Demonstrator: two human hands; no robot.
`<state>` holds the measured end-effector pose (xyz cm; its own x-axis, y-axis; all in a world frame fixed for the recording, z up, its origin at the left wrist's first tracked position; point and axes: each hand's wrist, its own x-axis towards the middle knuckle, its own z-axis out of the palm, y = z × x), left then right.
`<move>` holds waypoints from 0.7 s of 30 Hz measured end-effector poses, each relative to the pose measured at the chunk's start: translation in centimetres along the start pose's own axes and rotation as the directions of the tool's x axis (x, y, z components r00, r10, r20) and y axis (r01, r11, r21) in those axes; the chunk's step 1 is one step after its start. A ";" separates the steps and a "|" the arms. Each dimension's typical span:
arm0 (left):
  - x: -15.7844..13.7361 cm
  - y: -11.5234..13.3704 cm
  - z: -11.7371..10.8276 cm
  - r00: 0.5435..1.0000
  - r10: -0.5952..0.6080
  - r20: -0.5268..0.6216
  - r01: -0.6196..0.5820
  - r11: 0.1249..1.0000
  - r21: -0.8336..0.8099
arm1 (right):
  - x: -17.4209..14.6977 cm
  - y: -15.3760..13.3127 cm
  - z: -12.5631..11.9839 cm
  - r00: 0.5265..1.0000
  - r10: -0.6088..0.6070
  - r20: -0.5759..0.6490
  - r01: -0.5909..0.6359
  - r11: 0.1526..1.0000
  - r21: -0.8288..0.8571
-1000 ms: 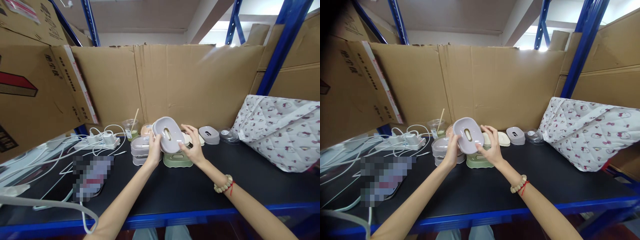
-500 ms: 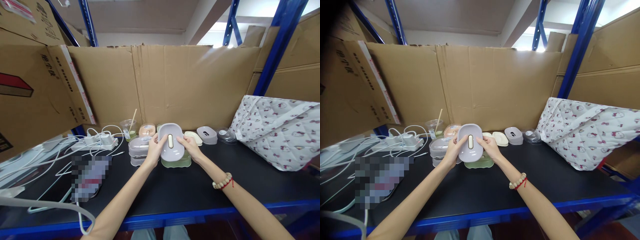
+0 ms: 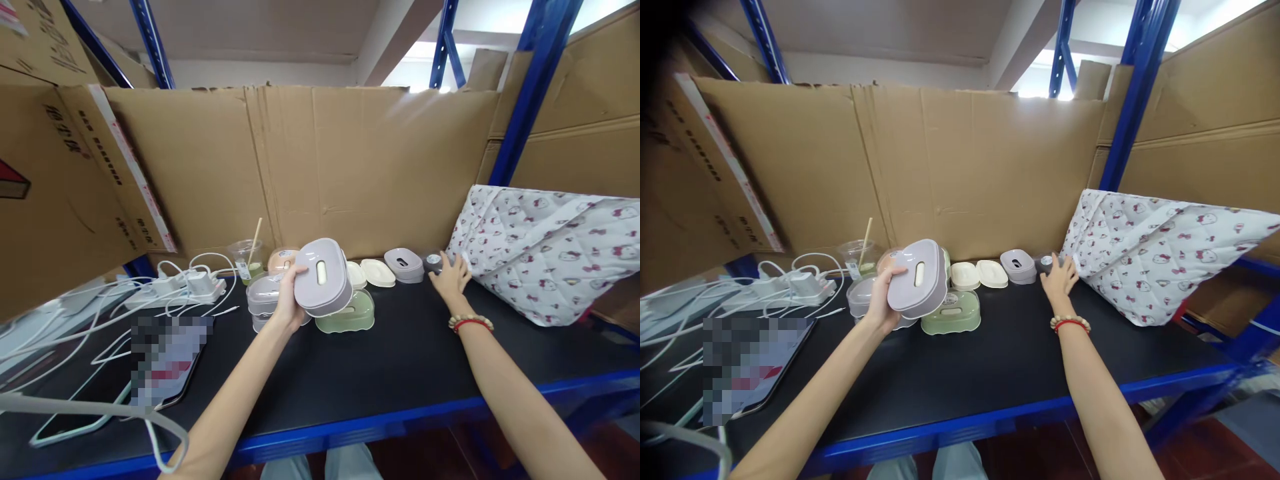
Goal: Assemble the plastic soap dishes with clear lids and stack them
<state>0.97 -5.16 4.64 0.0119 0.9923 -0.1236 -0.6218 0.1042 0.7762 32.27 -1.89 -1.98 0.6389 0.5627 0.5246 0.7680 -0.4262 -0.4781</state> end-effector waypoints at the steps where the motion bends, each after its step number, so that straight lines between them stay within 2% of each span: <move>1: 0.0 0.0 -0.1 1.000 -0.019 0.020 0.019 1.000 0.005 | 0.2 0.7 0.5 1.000 0.016 0.004 -0.016 1.000 0.020; 6: 0.2 -0.4 -0.5 0.990 -0.082 0.116 0.076 0.996 0.053 | 1.1 1.8 2.3 0.999 0.029 0.045 -0.034 0.991 0.129; 10: 0.4 -1.0 -0.6 0.987 -0.084 0.140 0.069 0.991 0.112 | 1.3 1.5 1.9 0.997 0.077 -0.011 -0.072 0.961 0.266; 13: 0.7 -1.6 -0.7 0.987 0.042 0.157 -0.068 0.984 0.167 | 1.4 0.5 0.9 0.986 0.119 -0.117 -0.069 0.929 0.364; 15: 0.8 -2.0 -0.7 0.968 0.149 0.202 -0.184 0.969 0.165 | 1.1 -0.8 0.0 0.971 0.098 -0.219 0.007 0.900 0.435; 18: 1.0 -2.5 -0.7 0.943 0.218 0.252 -0.254 0.960 0.120 | -0.2 -4.0 -1.0 0.942 0.036 -0.335 0.170 0.808 0.565; 21: 1.0 -2.7 -0.7 0.946 0.213 0.245 -0.246 0.962 0.115 | -3.1 -7.9 -1.4 0.949 -0.071 -0.307 0.282 0.624 0.728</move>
<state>2.14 -4.46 1.96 0.0706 0.9774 0.1994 -0.5111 -0.1362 0.8487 24.28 -1.25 1.20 0.5661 0.3465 0.7480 0.6266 0.4088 -0.6635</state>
